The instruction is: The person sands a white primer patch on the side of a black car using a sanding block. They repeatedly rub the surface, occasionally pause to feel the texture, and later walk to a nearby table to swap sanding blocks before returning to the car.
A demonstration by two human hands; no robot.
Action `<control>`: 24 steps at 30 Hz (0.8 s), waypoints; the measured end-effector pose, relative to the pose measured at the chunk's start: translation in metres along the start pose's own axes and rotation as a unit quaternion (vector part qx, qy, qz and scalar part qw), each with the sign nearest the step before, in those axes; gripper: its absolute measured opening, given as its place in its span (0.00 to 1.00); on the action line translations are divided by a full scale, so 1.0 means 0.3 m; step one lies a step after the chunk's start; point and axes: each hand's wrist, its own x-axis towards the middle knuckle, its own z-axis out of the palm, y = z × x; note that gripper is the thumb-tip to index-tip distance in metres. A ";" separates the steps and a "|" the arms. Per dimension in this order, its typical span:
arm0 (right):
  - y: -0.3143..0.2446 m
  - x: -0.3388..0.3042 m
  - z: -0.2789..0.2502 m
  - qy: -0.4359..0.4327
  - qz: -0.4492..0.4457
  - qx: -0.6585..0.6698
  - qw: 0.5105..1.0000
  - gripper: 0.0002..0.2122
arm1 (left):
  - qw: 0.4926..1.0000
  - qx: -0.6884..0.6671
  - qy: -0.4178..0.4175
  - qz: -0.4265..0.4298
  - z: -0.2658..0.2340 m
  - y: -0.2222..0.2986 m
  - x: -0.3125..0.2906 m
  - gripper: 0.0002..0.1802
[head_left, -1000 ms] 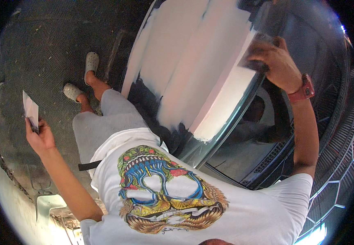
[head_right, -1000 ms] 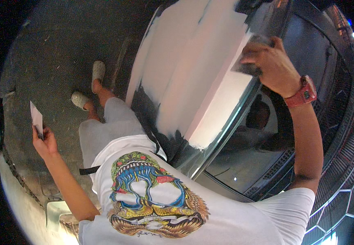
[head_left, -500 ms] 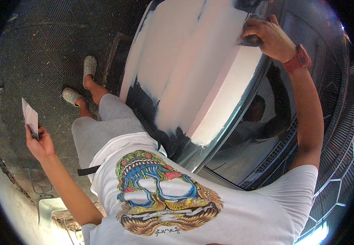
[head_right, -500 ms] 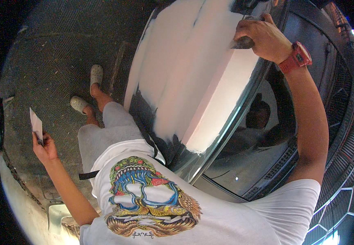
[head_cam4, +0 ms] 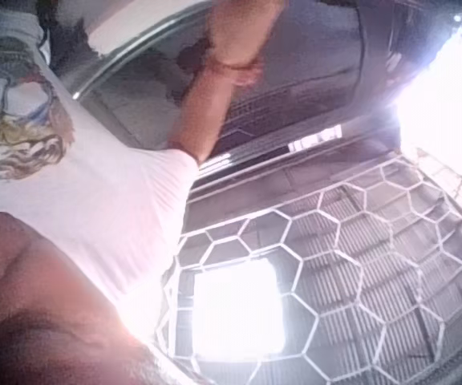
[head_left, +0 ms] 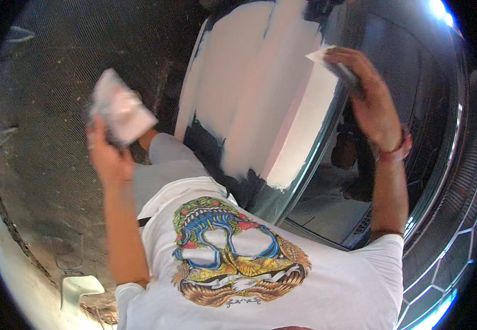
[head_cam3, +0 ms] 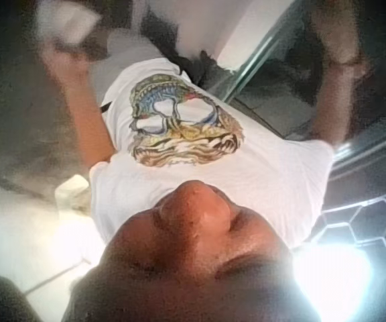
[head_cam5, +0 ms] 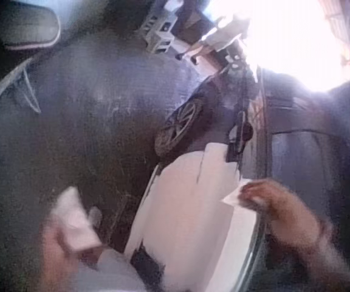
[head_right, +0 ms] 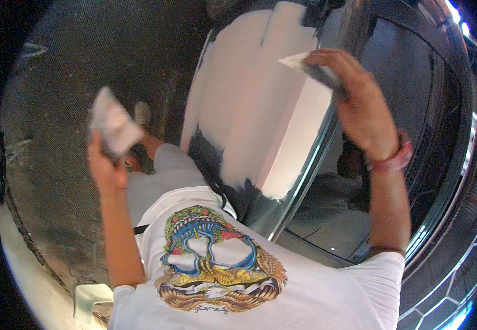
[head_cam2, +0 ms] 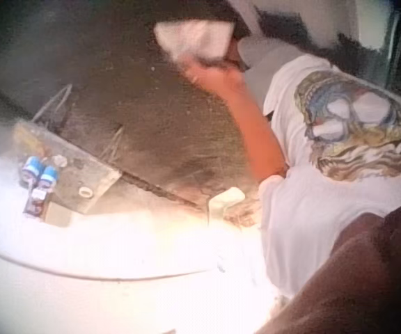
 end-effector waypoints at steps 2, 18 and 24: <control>-0.197 -0.043 0.080 0.016 0.082 0.116 0.990 0.26 | 0.965 0.232 -0.044 0.115 0.109 -0.052 -0.117 0.32; -0.700 -0.221 0.332 0.125 -0.218 0.047 0.967 0.33 | 0.980 0.035 -0.196 0.002 0.078 0.183 -0.268 0.26; -0.521 -0.225 0.411 0.003 -0.128 -0.204 0.970 0.34 | 0.971 -0.038 -0.230 0.042 0.094 0.238 -0.462 0.22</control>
